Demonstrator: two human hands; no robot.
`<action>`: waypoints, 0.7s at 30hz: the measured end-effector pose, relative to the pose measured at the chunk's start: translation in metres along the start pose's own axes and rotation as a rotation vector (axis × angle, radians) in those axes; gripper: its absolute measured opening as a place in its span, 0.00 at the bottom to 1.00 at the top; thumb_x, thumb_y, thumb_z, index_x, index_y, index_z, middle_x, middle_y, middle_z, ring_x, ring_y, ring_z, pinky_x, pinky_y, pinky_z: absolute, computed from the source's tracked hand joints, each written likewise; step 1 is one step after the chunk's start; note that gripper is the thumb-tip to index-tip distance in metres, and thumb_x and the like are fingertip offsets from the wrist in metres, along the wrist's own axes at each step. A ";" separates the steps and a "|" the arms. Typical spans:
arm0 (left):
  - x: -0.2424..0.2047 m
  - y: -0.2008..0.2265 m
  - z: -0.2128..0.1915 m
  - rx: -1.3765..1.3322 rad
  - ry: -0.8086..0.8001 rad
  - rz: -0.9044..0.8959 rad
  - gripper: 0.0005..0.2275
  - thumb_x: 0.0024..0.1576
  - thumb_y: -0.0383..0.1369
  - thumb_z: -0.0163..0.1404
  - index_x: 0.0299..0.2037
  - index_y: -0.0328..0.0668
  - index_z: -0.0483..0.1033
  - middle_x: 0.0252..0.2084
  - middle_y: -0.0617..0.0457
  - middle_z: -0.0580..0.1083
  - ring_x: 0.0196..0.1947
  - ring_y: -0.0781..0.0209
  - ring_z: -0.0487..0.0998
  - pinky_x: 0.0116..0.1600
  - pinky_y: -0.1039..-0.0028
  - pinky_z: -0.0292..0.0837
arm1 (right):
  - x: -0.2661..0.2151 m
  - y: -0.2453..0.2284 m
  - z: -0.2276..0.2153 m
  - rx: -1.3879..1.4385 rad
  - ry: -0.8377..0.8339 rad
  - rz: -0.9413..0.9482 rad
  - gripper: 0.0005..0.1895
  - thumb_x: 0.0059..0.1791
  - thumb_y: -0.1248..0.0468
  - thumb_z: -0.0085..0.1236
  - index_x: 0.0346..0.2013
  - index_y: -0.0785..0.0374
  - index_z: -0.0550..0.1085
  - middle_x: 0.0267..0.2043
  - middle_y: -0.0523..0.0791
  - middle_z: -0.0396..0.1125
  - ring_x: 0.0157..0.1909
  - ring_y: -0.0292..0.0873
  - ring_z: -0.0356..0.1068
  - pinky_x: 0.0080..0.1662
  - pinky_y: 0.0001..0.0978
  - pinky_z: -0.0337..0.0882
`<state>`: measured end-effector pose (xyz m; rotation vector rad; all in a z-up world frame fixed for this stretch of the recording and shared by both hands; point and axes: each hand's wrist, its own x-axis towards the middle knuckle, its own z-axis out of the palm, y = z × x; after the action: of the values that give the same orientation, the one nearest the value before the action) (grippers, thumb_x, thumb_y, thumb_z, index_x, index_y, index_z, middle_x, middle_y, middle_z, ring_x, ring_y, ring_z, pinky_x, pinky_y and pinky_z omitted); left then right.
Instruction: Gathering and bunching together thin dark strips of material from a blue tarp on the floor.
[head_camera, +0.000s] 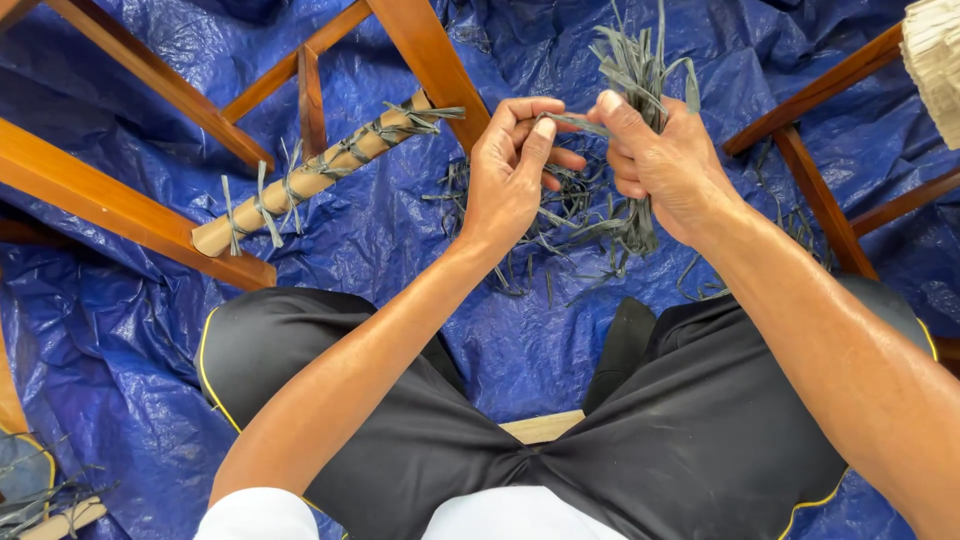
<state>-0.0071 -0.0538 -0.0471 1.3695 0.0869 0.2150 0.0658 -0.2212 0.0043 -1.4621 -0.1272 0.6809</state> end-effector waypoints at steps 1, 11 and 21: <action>0.000 0.000 -0.001 0.001 0.002 -0.001 0.09 0.70 0.33 0.42 0.56 0.39 0.68 0.51 0.50 0.80 0.38 0.68 0.83 0.36 0.81 0.73 | -0.001 -0.002 0.002 0.000 -0.002 0.001 0.16 0.56 0.52 0.58 0.40 0.62 0.69 0.22 0.35 0.51 0.21 0.28 0.49 0.24 0.25 0.51; 0.005 0.003 -0.006 -0.248 0.104 -0.267 0.09 0.68 0.36 0.44 0.46 0.40 0.74 0.35 0.56 0.74 0.27 0.72 0.73 0.27 0.81 0.63 | -0.002 -0.001 0.004 -0.024 -0.124 -0.135 0.18 0.56 0.51 0.56 0.52 0.61 0.71 0.25 0.36 0.57 0.22 0.27 0.51 0.24 0.23 0.53; 0.001 0.005 0.007 -0.031 -0.201 -0.326 0.15 0.67 0.44 0.44 0.38 0.43 0.75 0.27 0.62 0.68 0.24 0.74 0.69 0.27 0.82 0.61 | 0.004 0.012 -0.005 -0.325 -0.096 -0.424 0.14 0.59 0.53 0.57 0.46 0.62 0.74 0.36 0.39 0.69 0.37 0.29 0.66 0.38 0.26 0.68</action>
<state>-0.0049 -0.0594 -0.0405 1.3180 0.1361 -0.1938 0.0670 -0.2241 -0.0092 -1.6417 -0.6278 0.3921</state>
